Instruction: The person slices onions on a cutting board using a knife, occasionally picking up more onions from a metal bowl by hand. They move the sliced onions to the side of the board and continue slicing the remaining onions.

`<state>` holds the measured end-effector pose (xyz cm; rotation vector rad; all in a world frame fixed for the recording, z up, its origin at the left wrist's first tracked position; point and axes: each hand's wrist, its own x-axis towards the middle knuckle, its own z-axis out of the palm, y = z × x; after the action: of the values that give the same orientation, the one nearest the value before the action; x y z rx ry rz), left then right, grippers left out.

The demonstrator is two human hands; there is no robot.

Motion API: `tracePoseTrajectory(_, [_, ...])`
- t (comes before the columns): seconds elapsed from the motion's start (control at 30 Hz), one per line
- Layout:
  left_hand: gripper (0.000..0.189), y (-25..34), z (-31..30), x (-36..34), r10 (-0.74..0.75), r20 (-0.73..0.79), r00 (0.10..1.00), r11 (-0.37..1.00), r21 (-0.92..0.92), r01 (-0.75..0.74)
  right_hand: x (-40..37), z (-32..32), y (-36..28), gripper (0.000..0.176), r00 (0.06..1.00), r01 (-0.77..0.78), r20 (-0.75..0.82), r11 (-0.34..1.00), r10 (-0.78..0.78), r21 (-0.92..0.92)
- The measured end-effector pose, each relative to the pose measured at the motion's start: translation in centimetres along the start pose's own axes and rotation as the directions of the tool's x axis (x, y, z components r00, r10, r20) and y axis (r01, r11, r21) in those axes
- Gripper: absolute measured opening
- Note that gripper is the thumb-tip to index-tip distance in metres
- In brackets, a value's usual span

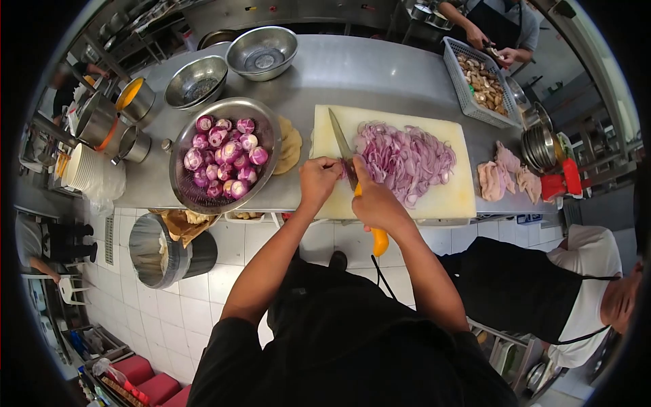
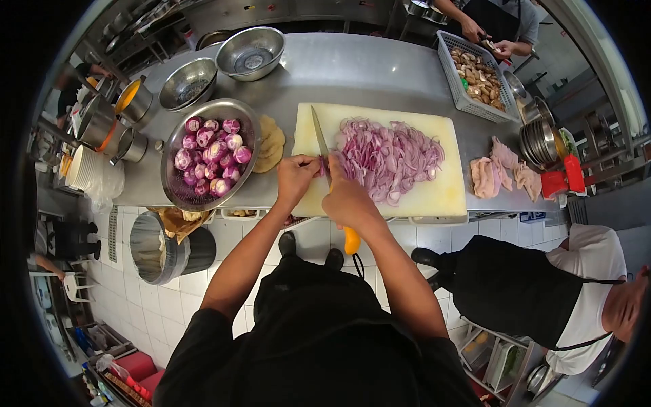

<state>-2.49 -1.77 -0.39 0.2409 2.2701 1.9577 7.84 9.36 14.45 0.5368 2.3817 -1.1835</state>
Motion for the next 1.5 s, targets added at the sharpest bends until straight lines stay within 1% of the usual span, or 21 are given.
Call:
tracePoseTrajectory(0.1, [0.017, -0.1, 0.0, 0.0, -0.001, 0.004, 1.000, 1.000, -0.006, 0.001, 0.1, 0.3, 0.2, 0.088, 1.000, -0.014, 0.007, 1.000, 0.014, -0.007])
tracePoseTrajectory(0.2, [0.017, 0.0, -0.1, -0.3, -0.001, -0.004, 1.000, 1.000, 0.010, 0.001, 0.2, 0.6, 0.3, 0.088, 1.000, -0.021, 0.002, 1.000, 0.021, -0.021])
tracePoseTrajectory(0.3, [0.017, 0.6, -0.1, -0.3, 0.001, 0.001, 1.000, 1.000, 0.025, -0.001, 0.8, 1.1, 0.9, 0.093, 0.999, 0.043, -0.028, 0.999, -0.043, -0.025])
tracePoseTrajectory(0.33, [0.017, 0.8, -0.2, -0.3, 0.001, 0.005, 1.000, 1.000, 0.029, -0.001, 2.4, 2.4, 2.5, 0.092, 0.979, 0.149, -0.129, 0.986, -0.158, -0.082])
tracePoseTrajectory(0.37, [0.016, 1.0, -0.3, -0.3, -0.015, 0.018, 1.000, 0.999, 0.042, 0.014, 5.0, 4.6, 5.2, 0.091, 0.935, 0.247, -0.223, 0.958, -0.276, -0.148])
tracePoseTrajectory(0.43, [0.016, 1.3, -0.5, -0.2, -0.045, 0.047, 0.998, 0.997, 0.068, 0.041, 6.9, 5.8, 7.0, 0.091, 0.847, 0.345, -0.328, 0.902, -0.419, -0.261])
tracePoseTrajectory(0.5, [0.016, 1.4, -0.3, -0.3, -0.047, 0.009, 0.999, 0.999, 0.009, 0.047, 8.0, 6.0, 7.8, 0.091, 0.799, 0.370, -0.362, 0.867, -0.480, -0.333])
tracePoseTrajectory(0.53, [0.016, 1.3, -0.2, -0.5, -0.052, -0.001, 0.999, 0.998, -0.019, 0.052, 6.8, 5.1, 6.6, 0.091, 0.900, 0.286, -0.280, 0.936, -0.336, -0.203])
tracePoseTrajectory(0.57, [0.017, 1.1, -0.1, -0.4, -0.035, 0.004, 0.999, 0.999, 0.002, 0.035, 4.5, 3.1, 3.9, 0.092, 0.966, 0.180, -0.174, 0.980, -0.192, -0.085])
tracePoseTrajectory(0.6, [0.017, 0.9, -0.1, -0.2, -0.017, 0.005, 1.000, 1.000, 0.023, 0.017, 2.8, 1.5, 1.9, 0.093, 0.997, 0.058, -0.047, 0.998, -0.057, 0.016])
tracePoseTrajectory(0.7, [0.018, 0.5, -0.1, -0.3, 0.002, -0.010, 1.000, 0.999, 0.050, -0.001, 0.7, -0.2, 0.4, 0.095, 1.000, 0.031, 0.001, 0.998, -0.031, -0.052])
tracePoseTrajectory(0.8, [0.018, 0.5, -0.2, -0.2, -0.013, -0.012, 1.000, 0.998, 0.058, 0.014, -0.7, -0.9, -0.8, 0.096, 0.999, -0.015, 0.031, 0.999, 0.016, -0.051])
tracePoseTrajectory(0.9, [0.018, 0.3, 0.0, -0.2, -0.027, 0.000, 1.000, 0.999, 0.026, 0.027, -1.2, -0.8, -1.4, 0.089, 0.998, -0.056, 0.029, 0.998, 0.057, -0.025])
tracePoseTrajectory(0.93, [0.018, 0.2, 0.0, -0.1, -0.028, 0.000, 1.000, 1.000, 0.008, 0.028, -1.2, -0.6, -1.4, 0.089, 0.999, -0.049, 0.021, 0.999, 0.049, -0.016])
tracePoseTrajectory(1.13, [0.018, 0.2, -0.1, -0.2, -0.002, -0.007, 1.000, 0.999, 0.049, 0.002, -0.4, 0.5, -0.1, 0.087, 1.000, 0.001, -0.007, 1.000, -0.001, -0.012])
tracePoseTrajectory(1.2, [0.017, -0.2, -0.1, 0.0, -0.004, 0.005, 1.000, 1.000, 0.019, 0.004, -0.1, 0.9, 0.2, 0.085, 1.000, 0.024, -0.015, 1.000, -0.024, -0.014])
tracePoseTrajectory(1.33, [0.016, -0.7, 0.0, 0.2, 0.002, 0.017, 1.000, 0.999, -0.032, -0.001, 0.0, 1.2, 0.1, 0.083, 1.000, 0.002, -0.012, 1.000, -0.002, -0.017])
tracePoseTrajectory(1.43, [0.016, -0.3, -0.1, 0.1, -0.009, 0.021, 1.000, 0.999, -0.041, 0.009, 0.0, 1.1, 0.1, 0.083, 1.000, 0.004, -0.017, 1.000, -0.004, -0.027])
tracePoseTrajectory(1.5, [0.016, 0.2, -0.2, 0.0, -0.017, 0.018, 1.000, 1.000, -0.008, 0.017, 0.4, 1.4, 0.4, 0.083, 1.000, 0.011, -0.022, 0.999, -0.012, -0.046])
